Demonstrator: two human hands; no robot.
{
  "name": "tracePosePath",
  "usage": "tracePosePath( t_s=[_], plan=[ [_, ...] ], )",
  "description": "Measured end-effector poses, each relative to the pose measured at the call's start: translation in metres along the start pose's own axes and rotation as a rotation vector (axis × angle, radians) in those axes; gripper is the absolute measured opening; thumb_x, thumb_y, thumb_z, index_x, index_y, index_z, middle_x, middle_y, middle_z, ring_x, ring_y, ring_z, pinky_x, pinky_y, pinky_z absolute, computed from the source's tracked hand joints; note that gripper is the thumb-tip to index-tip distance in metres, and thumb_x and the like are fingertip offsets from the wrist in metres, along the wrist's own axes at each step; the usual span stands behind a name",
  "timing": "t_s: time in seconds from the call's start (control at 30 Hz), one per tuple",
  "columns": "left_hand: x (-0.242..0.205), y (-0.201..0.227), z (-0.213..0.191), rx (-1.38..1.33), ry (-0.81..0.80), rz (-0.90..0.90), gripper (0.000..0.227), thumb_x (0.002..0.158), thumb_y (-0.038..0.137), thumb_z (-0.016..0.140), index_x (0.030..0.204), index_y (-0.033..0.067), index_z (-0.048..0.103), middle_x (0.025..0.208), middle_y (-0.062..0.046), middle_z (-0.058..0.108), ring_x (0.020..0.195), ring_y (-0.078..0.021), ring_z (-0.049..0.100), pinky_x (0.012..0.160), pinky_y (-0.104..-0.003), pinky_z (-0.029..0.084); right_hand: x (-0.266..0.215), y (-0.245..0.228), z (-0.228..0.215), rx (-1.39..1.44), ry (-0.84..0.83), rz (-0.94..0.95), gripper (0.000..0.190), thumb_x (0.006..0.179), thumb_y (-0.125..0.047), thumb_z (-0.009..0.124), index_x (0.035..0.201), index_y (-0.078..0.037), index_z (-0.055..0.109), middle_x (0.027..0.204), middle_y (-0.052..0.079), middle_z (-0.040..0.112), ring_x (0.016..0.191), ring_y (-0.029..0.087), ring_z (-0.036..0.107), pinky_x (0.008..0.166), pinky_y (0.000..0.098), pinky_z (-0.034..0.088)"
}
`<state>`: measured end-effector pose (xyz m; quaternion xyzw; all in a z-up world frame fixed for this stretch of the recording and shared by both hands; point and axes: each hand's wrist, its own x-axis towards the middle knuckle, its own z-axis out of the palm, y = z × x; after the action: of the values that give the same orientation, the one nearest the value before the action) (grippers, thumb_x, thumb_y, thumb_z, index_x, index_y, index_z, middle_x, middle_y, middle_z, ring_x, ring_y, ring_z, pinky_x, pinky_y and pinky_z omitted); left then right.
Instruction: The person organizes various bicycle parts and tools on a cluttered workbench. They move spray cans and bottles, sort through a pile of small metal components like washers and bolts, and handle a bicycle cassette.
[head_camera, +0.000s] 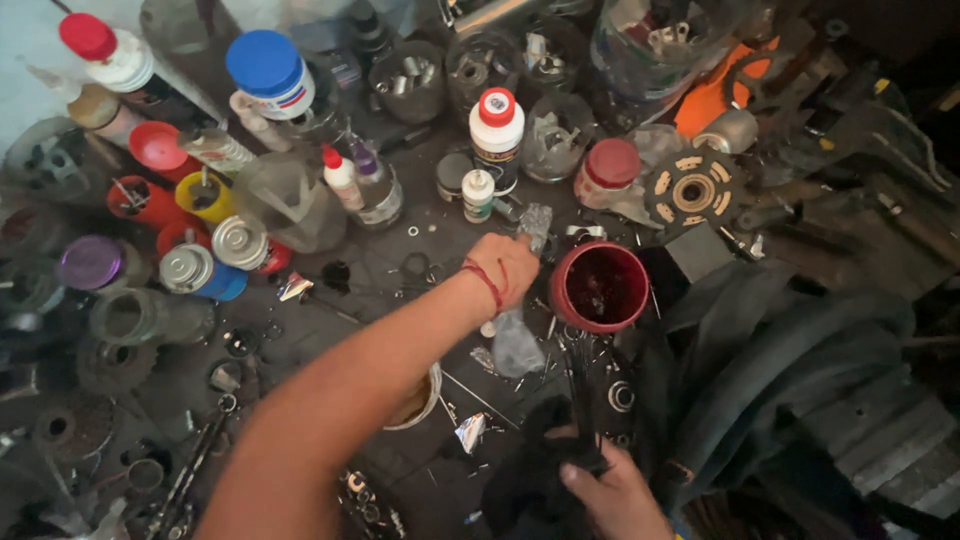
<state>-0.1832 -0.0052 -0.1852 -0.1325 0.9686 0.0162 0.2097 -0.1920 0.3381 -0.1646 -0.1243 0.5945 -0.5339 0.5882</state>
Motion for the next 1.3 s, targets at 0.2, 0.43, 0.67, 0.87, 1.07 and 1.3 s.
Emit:
tracePosePath(
  t_s=[0.2, 0.43, 0.67, 0.87, 1.07, 1.3],
  plan=[
    [0.004, -0.002, -0.017, -0.359, -0.092, -0.247, 0.032, 0.093, 0.008, 0.056, 0.116, 0.0079, 0.077, 0.119, -0.015, 0.075, 0.109, -0.0381, 0.074, 0.088, -0.048, 0.061, -0.001, 0.013, -0.007, 0.032, -0.046, -0.095, 0.041, 0.086, -0.013, 0.08, 0.124, 0.003, 0.074, 0.107, 0.015, 0.083, 0.097, 0.022, 0.075, 0.089, 0.0359, 0.059],
    [-0.004, -0.013, -0.019, -0.533, -0.119, -0.347, 0.041, 0.089, 0.018, 0.062, 0.129, 0.0102, 0.069, 0.134, -0.015, 0.067, 0.121, -0.0367, 0.067, 0.1, -0.047, 0.057, -0.023, -0.007, 0.004, -0.187, -0.066, -0.116, 0.036, 0.086, -0.015, 0.077, 0.121, -0.005, 0.078, 0.111, 0.01, 0.084, 0.103, 0.018, 0.076, 0.094, 0.035, 0.062],
    [-0.006, -0.014, -0.018, -0.492, -0.161, -0.358, 0.044, 0.088, 0.016, 0.064, 0.127, -0.0034, 0.07, 0.128, -0.023, 0.071, 0.118, -0.0364, 0.071, 0.096, -0.045, 0.059, -0.048, 0.025, -0.02, 0.045, -0.143, -0.187, 0.043, 0.086, -0.016, 0.081, 0.124, 0.003, 0.073, 0.109, 0.015, 0.081, 0.096, 0.021, 0.074, 0.088, 0.0347, 0.059],
    [-0.042, -0.031, -0.063, -0.668, 0.291, -0.421, 0.028, 0.086, 0.014, 0.059, 0.106, 0.0038, 0.075, 0.11, -0.024, 0.075, 0.107, -0.0436, 0.071, 0.09, -0.049, 0.057, -0.055, 0.025, -0.029, 0.089, -0.159, -0.213, 0.042, 0.088, -0.014, 0.079, 0.125, 0.004, 0.072, 0.111, 0.015, 0.081, 0.1, 0.022, 0.074, 0.094, 0.0366, 0.057],
    [-0.157, -0.023, -0.11, -0.732, 0.762, -0.381, 0.036, 0.084, 0.012, 0.048, 0.117, 0.0068, 0.061, 0.11, -0.024, 0.073, 0.105, -0.0464, 0.066, 0.089, -0.051, 0.048, -0.028, -0.05, 0.017, -0.118, -0.004, -0.227, 0.038, 0.09, -0.015, 0.074, 0.126, -0.002, 0.074, 0.111, 0.01, 0.08, 0.097, 0.017, 0.072, 0.088, 0.033, 0.06],
    [-0.31, 0.006, -0.091, -0.514, 1.257, -0.511, 0.019, 0.098, 0.017, 0.047, 0.09, 0.0028, 0.057, 0.084, -0.022, 0.062, 0.081, -0.0437, 0.057, 0.074, -0.054, 0.041, -0.016, -0.09, 0.095, -0.194, -0.058, -0.306, 0.034, 0.098, -0.013, 0.062, 0.13, -0.004, 0.068, 0.121, 0.013, 0.077, 0.102, 0.02, 0.07, 0.091, 0.0337, 0.058]
  ],
)
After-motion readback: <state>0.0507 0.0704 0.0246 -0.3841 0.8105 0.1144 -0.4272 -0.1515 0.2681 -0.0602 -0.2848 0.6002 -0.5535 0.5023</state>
